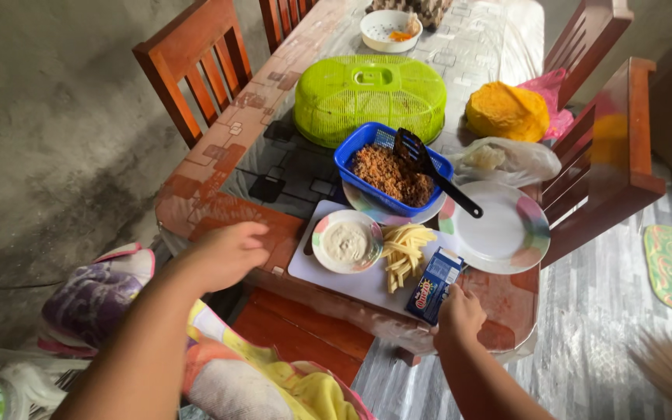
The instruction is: The person prepares a taco by arranging ingredients on a table, including a bowl of sauce, sliced potatoes, and a container of seasoned meat. They then take a yellow tortilla, place it on a cutting board, and use a spatula to spread the meat onto the tortilla.
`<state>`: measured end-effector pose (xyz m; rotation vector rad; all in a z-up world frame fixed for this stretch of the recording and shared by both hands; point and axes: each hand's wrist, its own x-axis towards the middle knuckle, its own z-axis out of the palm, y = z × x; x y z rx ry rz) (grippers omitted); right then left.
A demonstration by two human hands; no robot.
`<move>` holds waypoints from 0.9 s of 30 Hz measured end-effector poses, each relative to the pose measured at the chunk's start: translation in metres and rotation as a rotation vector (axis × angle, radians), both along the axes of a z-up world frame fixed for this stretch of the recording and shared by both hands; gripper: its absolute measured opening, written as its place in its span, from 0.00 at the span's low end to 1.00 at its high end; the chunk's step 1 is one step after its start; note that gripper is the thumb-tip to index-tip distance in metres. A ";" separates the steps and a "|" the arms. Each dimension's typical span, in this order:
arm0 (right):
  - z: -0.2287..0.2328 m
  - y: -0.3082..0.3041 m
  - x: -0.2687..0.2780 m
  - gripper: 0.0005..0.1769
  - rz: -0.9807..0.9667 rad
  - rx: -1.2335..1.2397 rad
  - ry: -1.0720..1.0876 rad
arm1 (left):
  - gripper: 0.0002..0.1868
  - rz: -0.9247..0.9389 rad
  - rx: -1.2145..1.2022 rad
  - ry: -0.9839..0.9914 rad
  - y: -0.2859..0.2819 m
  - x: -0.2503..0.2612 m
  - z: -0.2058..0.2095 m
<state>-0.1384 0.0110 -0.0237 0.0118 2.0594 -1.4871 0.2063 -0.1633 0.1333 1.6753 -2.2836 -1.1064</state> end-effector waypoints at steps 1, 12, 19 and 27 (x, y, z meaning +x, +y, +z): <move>0.007 0.006 0.007 0.23 0.069 -0.174 0.008 | 0.32 0.038 -0.026 0.000 0.000 0.014 0.001; 0.117 0.124 0.174 0.22 0.785 -0.467 -0.024 | 0.20 0.337 -0.431 -0.294 0.037 0.128 0.025; 0.090 0.139 0.213 0.19 0.701 -0.540 0.352 | 0.21 0.297 -0.116 0.449 0.000 0.193 0.002; 0.103 0.156 0.273 0.20 0.303 -0.444 0.682 | 0.20 0.120 0.175 1.210 0.002 0.233 -0.066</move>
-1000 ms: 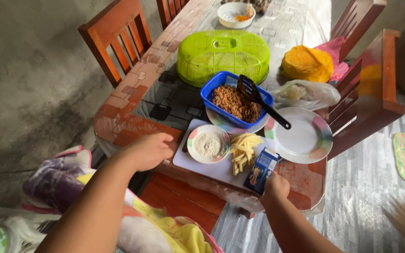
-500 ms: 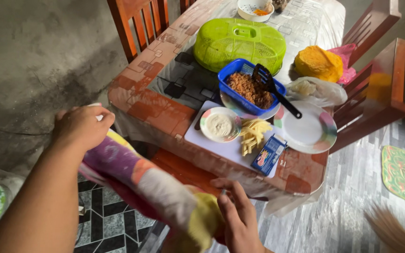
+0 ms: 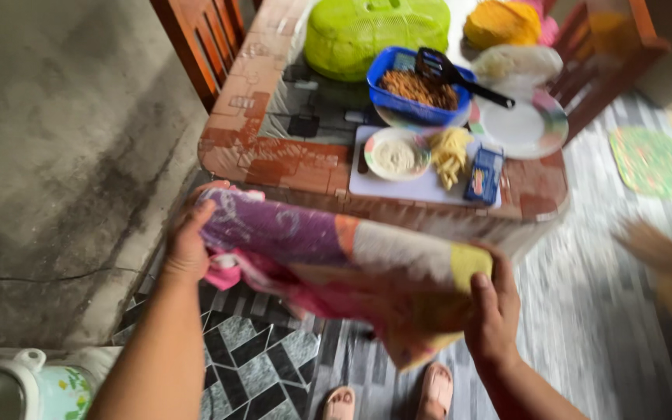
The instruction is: The person prepares a taco by arranging ingredients on a table, including a bowl of sauce, sliced potatoes, and a container of seasoned meat. They then take a yellow tortilla, place it on a cutting board, and use a spatula to spread the meat onto the tortilla.
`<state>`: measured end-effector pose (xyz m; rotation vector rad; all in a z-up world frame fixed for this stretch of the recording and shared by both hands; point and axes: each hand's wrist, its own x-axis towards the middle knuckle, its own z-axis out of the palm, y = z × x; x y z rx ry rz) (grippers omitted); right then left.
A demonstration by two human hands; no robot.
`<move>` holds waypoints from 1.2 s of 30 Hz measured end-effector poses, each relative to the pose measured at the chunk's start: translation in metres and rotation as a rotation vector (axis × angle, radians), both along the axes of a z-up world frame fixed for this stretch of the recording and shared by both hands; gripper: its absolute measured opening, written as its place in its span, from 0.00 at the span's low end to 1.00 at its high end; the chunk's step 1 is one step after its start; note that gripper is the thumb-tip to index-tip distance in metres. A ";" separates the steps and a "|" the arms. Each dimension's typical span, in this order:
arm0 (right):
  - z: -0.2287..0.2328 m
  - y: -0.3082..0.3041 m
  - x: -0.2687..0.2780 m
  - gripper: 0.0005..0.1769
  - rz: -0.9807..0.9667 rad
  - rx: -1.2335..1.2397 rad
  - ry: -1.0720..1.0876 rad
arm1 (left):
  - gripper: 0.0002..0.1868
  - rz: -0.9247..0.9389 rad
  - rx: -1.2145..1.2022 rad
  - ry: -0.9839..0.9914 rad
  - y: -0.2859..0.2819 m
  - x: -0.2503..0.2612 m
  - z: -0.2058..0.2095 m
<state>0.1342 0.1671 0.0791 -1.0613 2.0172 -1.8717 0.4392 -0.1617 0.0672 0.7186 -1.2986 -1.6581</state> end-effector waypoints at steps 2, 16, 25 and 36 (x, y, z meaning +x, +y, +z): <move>0.000 -0.002 0.011 0.27 -0.029 -0.029 0.163 | 0.18 0.085 -0.299 -0.066 0.004 -0.001 -0.015; -0.013 0.017 0.013 0.17 -0.300 0.110 0.034 | 0.18 0.526 -0.439 -0.346 0.065 0.008 -0.004; 0.004 0.106 0.068 0.15 -0.218 0.141 -0.019 | 0.15 0.510 -0.351 -0.328 0.168 0.072 0.007; 0.020 0.175 0.118 0.14 -0.075 0.181 -0.124 | 0.14 0.503 -0.223 -0.203 0.245 0.136 -0.005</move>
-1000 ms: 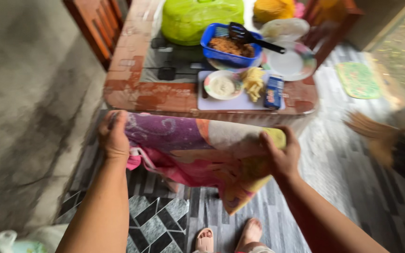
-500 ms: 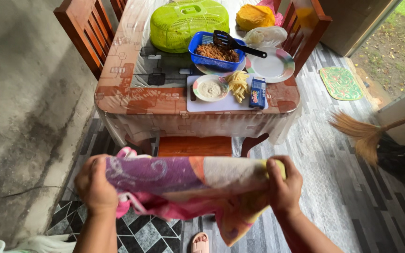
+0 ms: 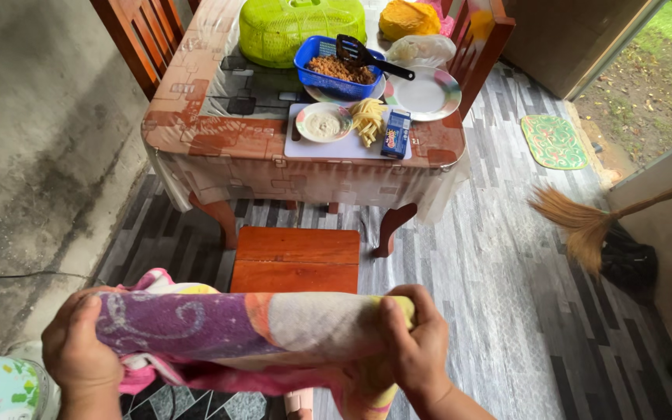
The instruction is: The person prepares a taco by arranging ingredients on a table, including a bowl of sauce, sliced potatoes, and a container of seasoned meat. They then take a yellow tortilla, place it on a cutting board, and use a spatula to spread the meat onto the tortilla.
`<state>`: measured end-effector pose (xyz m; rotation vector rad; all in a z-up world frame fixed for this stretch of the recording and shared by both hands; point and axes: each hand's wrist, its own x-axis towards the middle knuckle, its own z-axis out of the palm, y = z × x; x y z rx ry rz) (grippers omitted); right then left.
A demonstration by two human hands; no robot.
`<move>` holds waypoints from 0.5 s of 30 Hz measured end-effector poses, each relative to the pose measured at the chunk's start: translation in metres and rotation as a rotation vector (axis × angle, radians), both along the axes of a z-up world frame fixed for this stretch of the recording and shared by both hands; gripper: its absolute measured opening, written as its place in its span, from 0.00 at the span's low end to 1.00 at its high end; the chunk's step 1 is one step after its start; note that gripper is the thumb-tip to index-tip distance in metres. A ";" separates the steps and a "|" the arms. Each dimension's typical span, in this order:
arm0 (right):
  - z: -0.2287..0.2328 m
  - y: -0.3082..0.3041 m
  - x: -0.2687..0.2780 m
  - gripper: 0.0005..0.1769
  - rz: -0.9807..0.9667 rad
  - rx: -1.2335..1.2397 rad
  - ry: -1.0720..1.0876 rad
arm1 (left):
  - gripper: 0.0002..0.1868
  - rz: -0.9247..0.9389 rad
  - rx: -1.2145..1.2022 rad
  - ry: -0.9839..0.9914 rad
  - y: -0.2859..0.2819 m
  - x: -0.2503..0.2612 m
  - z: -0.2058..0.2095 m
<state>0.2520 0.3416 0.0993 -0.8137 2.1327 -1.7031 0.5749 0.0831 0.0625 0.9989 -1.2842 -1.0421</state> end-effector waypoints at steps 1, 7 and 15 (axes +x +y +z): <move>0.001 -0.001 -0.001 0.13 0.037 -0.046 -0.022 | 0.13 -0.033 0.031 0.030 -0.002 0.000 0.004; 0.000 0.003 -0.045 0.16 0.255 0.022 -0.359 | 0.25 -0.101 0.305 -0.270 -0.014 -0.005 0.059; 0.040 -0.037 -0.132 0.17 0.187 0.098 -0.061 | 0.31 -0.552 0.024 -0.927 -0.051 -0.128 0.136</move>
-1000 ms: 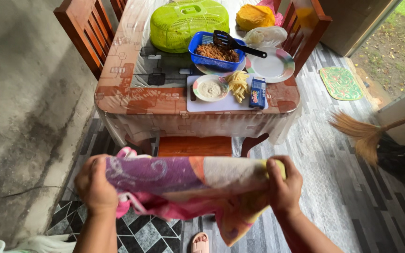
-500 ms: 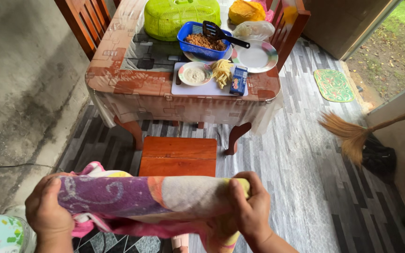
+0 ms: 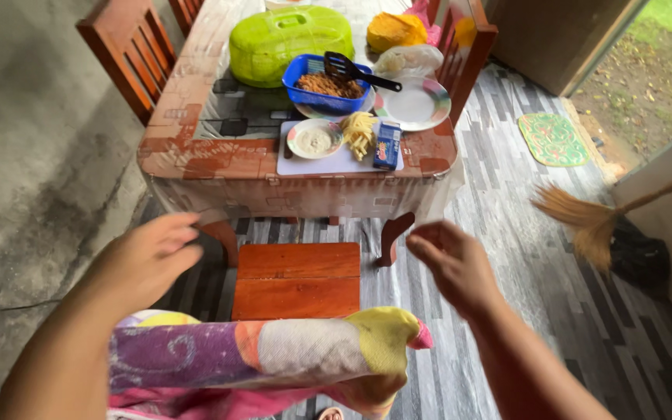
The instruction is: The person prepares a taco by arranging ingredients on a table, including a bowl of sauce, sliced potatoes, and a container of seasoned meat. They then take a yellow tortilla, place it on a cutting board, and use a spatula to spread the meat onto the tortilla.
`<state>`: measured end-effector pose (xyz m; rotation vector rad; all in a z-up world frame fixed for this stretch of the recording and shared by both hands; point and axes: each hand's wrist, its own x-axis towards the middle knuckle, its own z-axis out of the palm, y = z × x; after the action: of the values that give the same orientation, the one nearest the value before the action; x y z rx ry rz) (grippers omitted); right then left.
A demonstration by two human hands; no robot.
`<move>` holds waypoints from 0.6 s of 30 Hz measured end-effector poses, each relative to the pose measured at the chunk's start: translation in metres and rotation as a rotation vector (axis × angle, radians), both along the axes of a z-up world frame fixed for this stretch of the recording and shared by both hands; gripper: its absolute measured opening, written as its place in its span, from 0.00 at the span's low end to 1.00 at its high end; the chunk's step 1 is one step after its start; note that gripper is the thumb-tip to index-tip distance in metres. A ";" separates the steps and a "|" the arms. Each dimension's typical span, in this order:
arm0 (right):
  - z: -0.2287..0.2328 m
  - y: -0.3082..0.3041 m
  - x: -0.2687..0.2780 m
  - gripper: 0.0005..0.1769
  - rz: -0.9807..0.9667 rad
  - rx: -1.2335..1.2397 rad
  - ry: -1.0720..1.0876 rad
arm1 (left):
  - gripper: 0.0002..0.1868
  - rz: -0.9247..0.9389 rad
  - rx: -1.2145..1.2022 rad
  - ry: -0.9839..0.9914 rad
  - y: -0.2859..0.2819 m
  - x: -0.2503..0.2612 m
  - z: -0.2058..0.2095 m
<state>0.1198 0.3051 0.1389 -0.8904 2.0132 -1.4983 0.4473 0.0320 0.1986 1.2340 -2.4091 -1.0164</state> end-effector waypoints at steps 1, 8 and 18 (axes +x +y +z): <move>0.004 -0.002 -0.008 0.17 0.001 0.035 0.006 | 0.31 -0.056 0.046 -0.024 0.001 -0.024 0.005; 0.006 -0.030 -0.077 0.16 0.105 0.123 0.015 | 0.29 -0.471 -0.019 -0.260 0.033 -0.174 0.021; 0.012 -0.078 -0.248 0.17 0.251 0.246 0.017 | 0.27 -0.499 0.145 -0.005 0.026 -0.398 -0.025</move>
<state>-0.1283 0.2273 0.1511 -1.0101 1.9610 -1.0848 0.0495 0.0577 0.1731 0.6750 -2.7571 -1.3372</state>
